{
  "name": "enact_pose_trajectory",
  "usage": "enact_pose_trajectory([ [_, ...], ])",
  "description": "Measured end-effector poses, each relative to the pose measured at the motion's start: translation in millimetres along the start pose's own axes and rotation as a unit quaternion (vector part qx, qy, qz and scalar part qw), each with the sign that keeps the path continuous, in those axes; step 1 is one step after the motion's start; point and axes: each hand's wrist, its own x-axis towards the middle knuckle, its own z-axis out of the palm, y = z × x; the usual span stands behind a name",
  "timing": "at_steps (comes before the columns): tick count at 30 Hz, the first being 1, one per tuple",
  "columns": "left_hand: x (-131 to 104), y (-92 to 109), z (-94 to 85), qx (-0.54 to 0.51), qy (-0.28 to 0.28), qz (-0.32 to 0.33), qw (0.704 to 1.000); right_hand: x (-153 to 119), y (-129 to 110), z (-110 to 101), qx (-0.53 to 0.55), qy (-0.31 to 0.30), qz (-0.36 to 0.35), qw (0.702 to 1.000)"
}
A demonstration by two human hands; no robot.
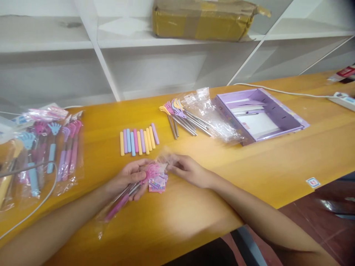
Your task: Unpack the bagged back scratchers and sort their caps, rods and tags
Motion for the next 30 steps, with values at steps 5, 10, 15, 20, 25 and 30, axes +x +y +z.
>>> enact_pose_trajectory([
  [5,1,-3,-6.4,0.0,0.009,0.005,1.0,0,-2,-2,-0.042,-0.026,-0.022,0.999],
  [10,2,-4,-11.0,0.001,0.014,0.011,1.0,0,-2,-1,-0.211,0.008,-0.102,0.972],
  [15,2,-3,-9.0,-0.003,-0.002,0.006,1.0,0,7,-1,-0.37,0.01,-0.17,0.913],
  [20,3,-2,-7.3,-0.003,0.0,0.01,1.0,2,13,-1,-0.43,0.036,-0.213,0.877],
  [25,3,-4,-8.1,-0.005,0.006,0.01,1.0,3,9,2,-0.428,0.047,-0.147,0.891],
  [30,4,-7,-11.0,-0.014,0.0,0.0,1.0,4,6,5,-0.442,0.026,-0.124,0.888],
])
